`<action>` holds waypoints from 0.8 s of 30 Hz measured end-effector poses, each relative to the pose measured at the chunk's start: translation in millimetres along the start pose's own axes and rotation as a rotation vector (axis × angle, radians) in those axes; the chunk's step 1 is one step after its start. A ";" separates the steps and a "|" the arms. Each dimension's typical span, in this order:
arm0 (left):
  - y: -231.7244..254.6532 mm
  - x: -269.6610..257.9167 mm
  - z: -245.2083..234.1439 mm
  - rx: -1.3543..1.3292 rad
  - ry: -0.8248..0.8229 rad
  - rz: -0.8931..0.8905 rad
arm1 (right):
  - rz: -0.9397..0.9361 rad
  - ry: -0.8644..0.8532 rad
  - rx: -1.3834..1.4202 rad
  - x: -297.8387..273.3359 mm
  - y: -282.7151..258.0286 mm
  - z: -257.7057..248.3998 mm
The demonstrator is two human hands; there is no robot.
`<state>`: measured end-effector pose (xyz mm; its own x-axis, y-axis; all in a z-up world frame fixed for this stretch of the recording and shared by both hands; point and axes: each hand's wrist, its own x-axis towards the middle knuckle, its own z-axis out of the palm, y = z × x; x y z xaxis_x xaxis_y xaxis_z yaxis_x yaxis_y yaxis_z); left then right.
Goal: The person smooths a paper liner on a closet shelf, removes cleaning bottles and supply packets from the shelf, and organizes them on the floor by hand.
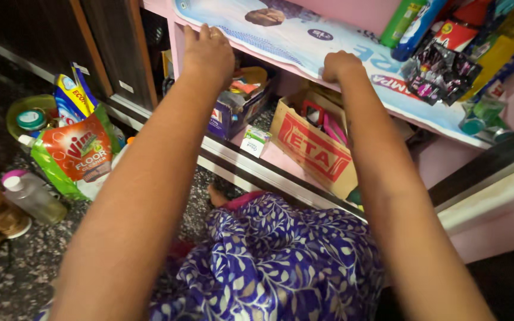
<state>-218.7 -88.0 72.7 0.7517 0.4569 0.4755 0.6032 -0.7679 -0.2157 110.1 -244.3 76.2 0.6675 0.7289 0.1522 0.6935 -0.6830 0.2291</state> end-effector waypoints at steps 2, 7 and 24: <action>10.5 5.3 2.9 -0.014 -0.003 0.021 | 0.004 -0.014 0.024 4.6 0.1 1.7; 36.0 36.8 17.1 -0.103 0.026 0.047 | -0.014 -0.030 0.039 18.7 13.4 16.0; 173.4 201.5 102.4 -0.400 0.065 0.282 | -0.182 -0.441 0.236 50.3 13.5 -32.7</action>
<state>64.6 -83.1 43.8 0.8449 0.1870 0.5011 0.2191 -0.9757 -0.0052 144.2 -215.3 118.4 0.5460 0.7820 -0.3005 0.8170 -0.5764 -0.0157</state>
